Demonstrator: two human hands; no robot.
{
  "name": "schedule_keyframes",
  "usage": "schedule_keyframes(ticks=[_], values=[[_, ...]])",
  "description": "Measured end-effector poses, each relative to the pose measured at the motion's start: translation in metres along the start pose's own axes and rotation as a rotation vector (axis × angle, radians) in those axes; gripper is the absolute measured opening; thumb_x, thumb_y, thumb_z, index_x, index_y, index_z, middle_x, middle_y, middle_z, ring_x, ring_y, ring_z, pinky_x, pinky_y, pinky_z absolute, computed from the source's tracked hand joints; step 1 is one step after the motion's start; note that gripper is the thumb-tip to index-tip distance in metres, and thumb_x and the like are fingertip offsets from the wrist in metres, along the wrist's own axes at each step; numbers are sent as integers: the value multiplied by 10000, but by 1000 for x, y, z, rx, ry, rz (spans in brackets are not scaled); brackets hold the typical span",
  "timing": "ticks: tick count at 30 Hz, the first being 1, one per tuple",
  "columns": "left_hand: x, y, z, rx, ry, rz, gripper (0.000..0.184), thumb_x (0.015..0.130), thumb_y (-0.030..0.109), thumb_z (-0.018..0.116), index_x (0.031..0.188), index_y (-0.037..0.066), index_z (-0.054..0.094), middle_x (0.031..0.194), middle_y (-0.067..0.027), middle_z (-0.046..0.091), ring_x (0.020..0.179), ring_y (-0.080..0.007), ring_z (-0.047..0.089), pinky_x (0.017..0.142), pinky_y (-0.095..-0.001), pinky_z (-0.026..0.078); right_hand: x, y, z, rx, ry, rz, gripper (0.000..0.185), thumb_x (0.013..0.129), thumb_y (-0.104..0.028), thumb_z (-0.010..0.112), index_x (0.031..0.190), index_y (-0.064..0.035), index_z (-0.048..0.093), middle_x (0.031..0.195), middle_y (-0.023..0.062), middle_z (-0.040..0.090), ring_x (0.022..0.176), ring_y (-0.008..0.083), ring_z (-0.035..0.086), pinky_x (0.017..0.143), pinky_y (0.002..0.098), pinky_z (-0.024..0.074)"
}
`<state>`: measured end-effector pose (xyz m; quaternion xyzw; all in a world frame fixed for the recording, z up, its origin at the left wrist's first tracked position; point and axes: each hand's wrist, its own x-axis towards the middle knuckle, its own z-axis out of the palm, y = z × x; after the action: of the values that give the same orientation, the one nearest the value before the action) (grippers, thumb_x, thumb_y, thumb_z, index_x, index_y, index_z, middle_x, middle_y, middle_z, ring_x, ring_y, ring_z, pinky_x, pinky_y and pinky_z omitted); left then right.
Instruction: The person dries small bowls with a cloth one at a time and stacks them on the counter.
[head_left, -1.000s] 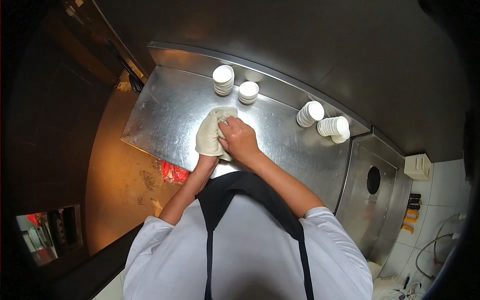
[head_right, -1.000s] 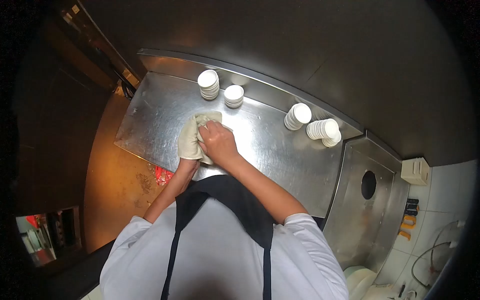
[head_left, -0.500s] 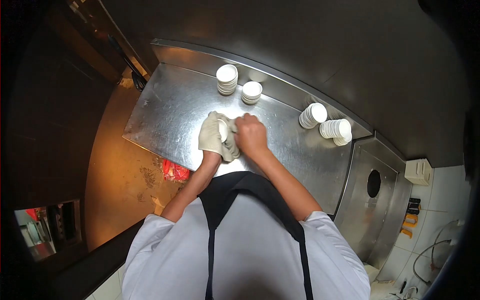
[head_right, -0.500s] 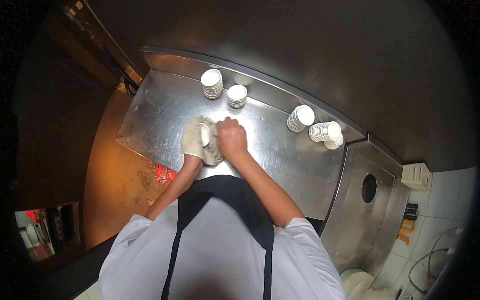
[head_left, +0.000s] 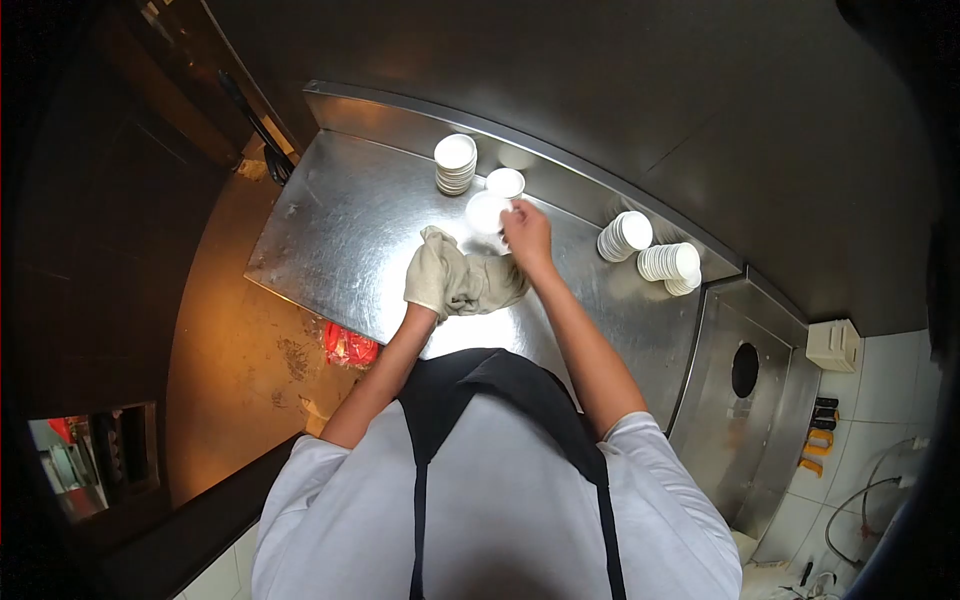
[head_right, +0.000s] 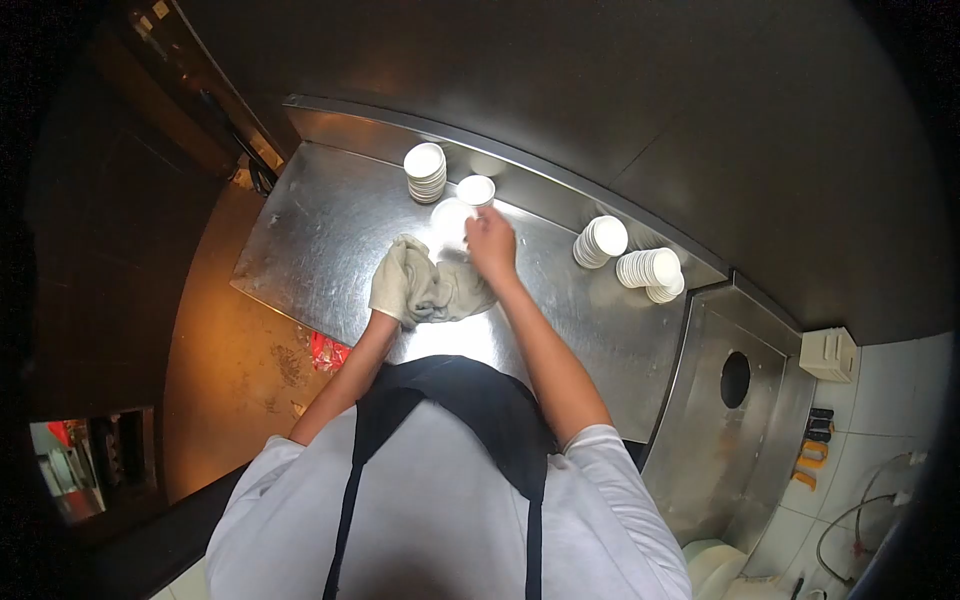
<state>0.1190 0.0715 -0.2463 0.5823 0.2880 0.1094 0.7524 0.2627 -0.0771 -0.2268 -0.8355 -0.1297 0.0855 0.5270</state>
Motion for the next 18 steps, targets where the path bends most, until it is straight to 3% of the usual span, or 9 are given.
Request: schedule_keyframes(ticks=[3, 5, 8, 10, 12, 15, 16, 18], values=[[-19, 24, 12, -101, 122, -138, 567, 1125, 439, 419, 1198, -51, 693, 996, -139, 694, 924, -238, 656, 924, -362, 519, 41, 4, -4, 98, 52, 111, 403, 979, -201, 679, 1318, 17, 679, 831, 123, 783, 660, 210, 744, 679, 391, 582], [-23, 22, 6, 104, 43, -58, 579, 1128, 466, 424, 1189, -43, 690, 993, -123, 685, 905, -222, 646, 903, -360, 523, 50, -2, -6, 215, 32, 135, 430, 989, -200, 670, 1363, 11, 656, 840, 110, 789, 626, 179, 736, 676, 376, 587], [-27, 14, -2, 344, -25, 113, 593, 1134, 509, 428, 1180, -23, 685, 988, -101, 679, 918, -191, 650, 874, -337, 531, 40, -8, -11, 37, 97, 83, 426, 1001, -177, 685, 1384, 4, 655, 841, 92, 785, 616, 169, 714, 616, 350, 561], [-28, 19, -2, 284, -40, 79, 580, 1140, 520, 435, 1182, -2, 682, 994, -81, 681, 934, -170, 660, 851, -315, 539, 25, -12, -22, -129, 171, -25, 389, 995, -168, 701, 1343, 5, 684, 862, 94, 780, 655, 182, 716, 610, 352, 550], [-32, 34, 0, -25, -71, -99, 529, 1148, 488, 439, 1174, 16, 676, 1004, -68, 689, 924, -167, 671, 820, -304, 551, 4, -12, -46, -335, 288, -189, 336, 974, -167, 717, 1264, 2, 728, 906, 108, 776, 710, 212, 729, 662, 377, 559], [-15, 9, -7, -674, -148, -289, 412, 1165, 356, 415, 1111, 26, 656, 1007, -98, 720, 837, -219, 691, 766, -323, 577, -27, -17, -102, -470, 460, -245, 282, 900, -150, 760, 1164, -52, 775, 970, 122, 742, 895, 324, 708, 781, 458, 564], [-12, -1, -9, -550, -134, -198, 335, 1167, 323, 428, 1069, 96, 654, 971, -37, 682, 835, -155, 665, 771, -297, 562, -31, -11, -119, -574, 544, -311, 268, 880, -149, 782, 1132, -58, 781, 984, 121, 732, 924, 329, 697, 799, 465, 560], [-12, 6, -4, -660, -176, -197, 314, 1166, 344, 451, 1061, 125, 650, 935, 9, 643, 825, -117, 640, 773, -277, 550, -37, 3, -153, -786, 711, -445, 242, 840, -147, 826, 1068, -70, 795, 1013, 121, 712, 982, 337, 676, 835, 477, 552]])
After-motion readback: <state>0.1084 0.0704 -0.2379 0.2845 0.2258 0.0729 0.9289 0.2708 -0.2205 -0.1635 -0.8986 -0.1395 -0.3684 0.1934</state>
